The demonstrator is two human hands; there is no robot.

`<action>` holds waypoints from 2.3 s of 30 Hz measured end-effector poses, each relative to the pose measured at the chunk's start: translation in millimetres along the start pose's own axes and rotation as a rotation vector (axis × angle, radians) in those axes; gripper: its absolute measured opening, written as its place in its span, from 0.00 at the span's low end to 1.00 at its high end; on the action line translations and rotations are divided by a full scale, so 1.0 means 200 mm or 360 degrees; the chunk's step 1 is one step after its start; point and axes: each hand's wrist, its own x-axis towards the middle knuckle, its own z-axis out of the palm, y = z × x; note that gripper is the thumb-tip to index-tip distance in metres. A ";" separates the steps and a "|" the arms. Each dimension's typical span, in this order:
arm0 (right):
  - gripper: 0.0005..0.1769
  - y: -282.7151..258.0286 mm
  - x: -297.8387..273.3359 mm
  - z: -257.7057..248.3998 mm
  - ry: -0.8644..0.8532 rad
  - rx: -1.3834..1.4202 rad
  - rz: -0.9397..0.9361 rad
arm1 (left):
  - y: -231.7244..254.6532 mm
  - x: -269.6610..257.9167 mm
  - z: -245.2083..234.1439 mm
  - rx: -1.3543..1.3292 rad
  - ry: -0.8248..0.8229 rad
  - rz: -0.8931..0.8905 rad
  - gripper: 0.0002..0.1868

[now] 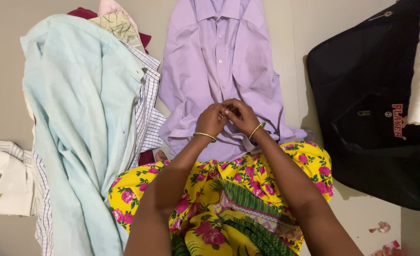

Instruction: The person sits on the floor and buttons a light purple long-sleeved shirt laid out in front of them. They fasten the cuff buttons first, then proceed to button the placket from bottom to top, and finally button the collar. The shirt remains on the floor throughout the task.

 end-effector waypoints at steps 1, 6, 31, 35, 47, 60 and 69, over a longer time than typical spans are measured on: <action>0.13 0.00 0.00 0.00 -0.0002 0.0011 -0.0018 | 0.00 0.00 0.00 -0.0024 -0.0009 -0.0009 0.11; 0.09 0.01 0.00 0.00 -0.0056 0.0096 0.0048 | 0.02 0.01 -0.01 -0.0030 -0.0079 -0.0138 0.10; 0.08 0.07 -0.05 0.02 0.0011 -0.0836 0.0170 | -0.04 0.02 -0.11 0.0517 0.0092 0.0091 0.08; 0.08 0.09 -0.05 0.01 0.0080 -0.0842 0.0171 | -0.09 -0.02 -0.07 0.0804 0.0001 0.0110 0.08; 0.06 0.30 -0.07 -0.08 0.0342 -0.1048 0.0209 | -0.19 -0.11 0.01 0.1198 -0.0198 0.0079 0.19; 0.14 0.14 -0.15 -0.08 0.0180 -0.1131 0.0618 | -0.24 -0.17 -0.02 0.1251 -0.0306 -0.0258 0.28; 0.11 0.14 -0.26 -0.04 -0.0061 -0.1279 0.0988 | -0.12 -0.31 -0.07 0.1183 -0.0614 -0.0411 0.23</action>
